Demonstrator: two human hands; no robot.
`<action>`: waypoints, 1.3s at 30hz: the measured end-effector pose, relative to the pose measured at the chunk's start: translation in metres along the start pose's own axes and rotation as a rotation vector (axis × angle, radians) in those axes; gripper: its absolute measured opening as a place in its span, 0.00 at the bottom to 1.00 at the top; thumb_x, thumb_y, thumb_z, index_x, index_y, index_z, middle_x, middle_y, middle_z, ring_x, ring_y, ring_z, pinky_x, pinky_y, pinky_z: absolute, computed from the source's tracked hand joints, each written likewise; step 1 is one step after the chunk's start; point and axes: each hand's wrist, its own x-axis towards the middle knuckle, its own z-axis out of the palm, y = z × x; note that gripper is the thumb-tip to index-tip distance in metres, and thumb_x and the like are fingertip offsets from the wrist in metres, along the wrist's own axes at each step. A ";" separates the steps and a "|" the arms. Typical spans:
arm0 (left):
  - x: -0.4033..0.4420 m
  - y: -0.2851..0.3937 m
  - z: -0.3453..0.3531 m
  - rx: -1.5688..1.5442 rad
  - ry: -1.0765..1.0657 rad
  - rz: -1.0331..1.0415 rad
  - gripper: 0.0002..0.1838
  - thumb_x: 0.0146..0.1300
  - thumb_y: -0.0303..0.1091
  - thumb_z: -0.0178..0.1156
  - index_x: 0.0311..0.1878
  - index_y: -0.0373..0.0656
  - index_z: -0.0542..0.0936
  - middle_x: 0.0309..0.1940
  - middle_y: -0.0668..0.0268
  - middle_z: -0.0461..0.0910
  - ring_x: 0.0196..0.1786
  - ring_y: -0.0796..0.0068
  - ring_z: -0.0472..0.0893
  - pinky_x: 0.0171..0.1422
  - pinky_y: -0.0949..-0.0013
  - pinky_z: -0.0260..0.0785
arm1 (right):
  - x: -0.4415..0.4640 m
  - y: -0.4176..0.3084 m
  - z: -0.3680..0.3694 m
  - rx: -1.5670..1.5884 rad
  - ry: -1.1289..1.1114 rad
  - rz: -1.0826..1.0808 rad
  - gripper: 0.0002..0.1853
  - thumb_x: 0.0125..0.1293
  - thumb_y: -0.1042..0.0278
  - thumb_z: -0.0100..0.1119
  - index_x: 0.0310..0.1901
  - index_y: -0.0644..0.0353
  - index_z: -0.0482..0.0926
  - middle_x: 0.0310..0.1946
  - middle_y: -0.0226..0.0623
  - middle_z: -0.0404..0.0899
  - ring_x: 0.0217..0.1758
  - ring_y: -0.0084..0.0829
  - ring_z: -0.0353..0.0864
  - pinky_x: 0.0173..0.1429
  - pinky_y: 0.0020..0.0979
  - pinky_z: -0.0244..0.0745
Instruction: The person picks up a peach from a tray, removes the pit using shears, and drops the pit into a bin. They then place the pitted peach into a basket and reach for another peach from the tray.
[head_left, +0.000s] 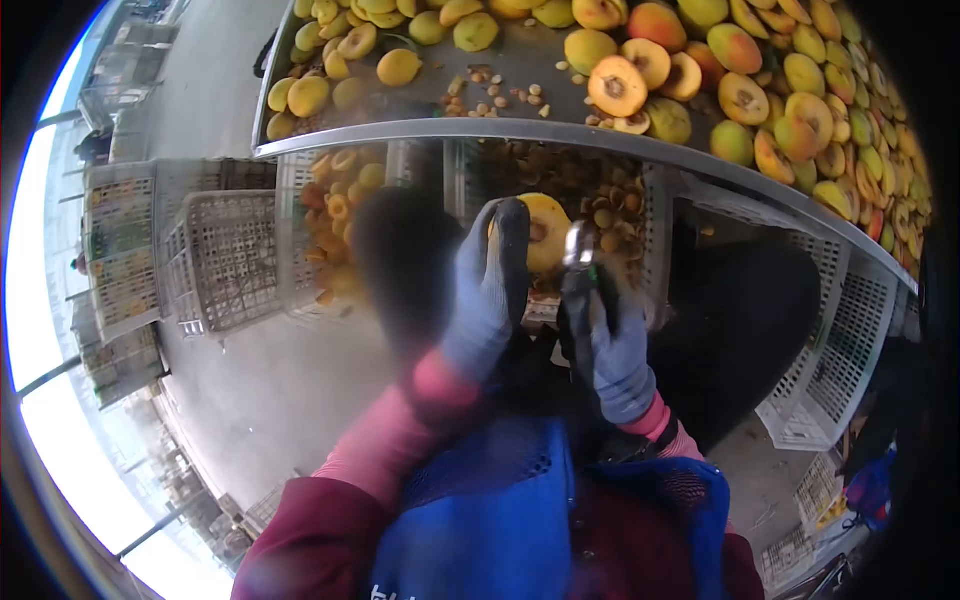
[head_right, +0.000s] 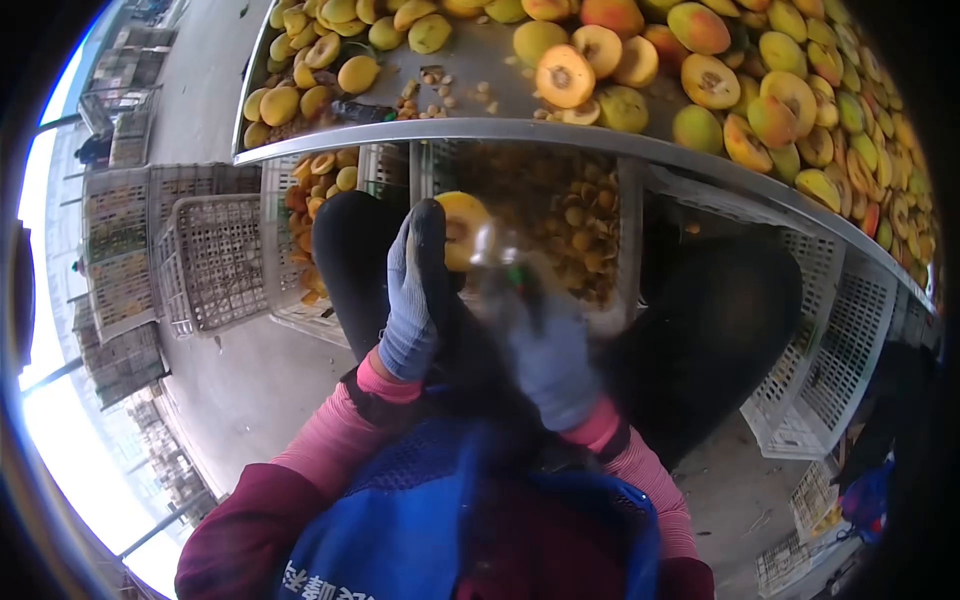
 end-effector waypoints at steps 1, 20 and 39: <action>0.000 -0.011 -0.001 0.016 -0.027 0.135 0.18 0.71 0.45 0.47 0.45 0.39 0.75 0.33 0.69 0.75 0.34 0.83 0.73 0.35 0.79 0.67 | -0.004 -0.006 0.003 -0.092 -0.004 -0.108 0.16 0.67 0.69 0.49 0.51 0.73 0.70 0.32 0.40 0.77 0.31 0.28 0.76 0.36 0.29 0.70; -0.024 -0.019 0.016 0.508 0.024 0.655 0.16 0.69 0.39 0.49 0.47 0.34 0.73 0.35 0.61 0.77 0.36 0.77 0.75 0.41 0.74 0.68 | -0.029 0.000 0.001 -0.253 0.026 -0.069 0.21 0.68 0.67 0.48 0.58 0.74 0.65 0.47 0.55 0.72 0.47 0.48 0.75 0.52 0.39 0.70; -0.014 -0.022 -0.003 0.302 -0.325 0.248 0.15 0.68 0.33 0.48 0.47 0.29 0.74 0.32 0.60 0.77 0.35 0.74 0.75 0.43 0.73 0.68 | -0.028 -0.015 -0.012 0.750 -0.265 0.805 0.21 0.69 0.43 0.46 0.41 0.57 0.72 0.17 0.27 0.66 0.10 0.21 0.59 0.13 0.22 0.57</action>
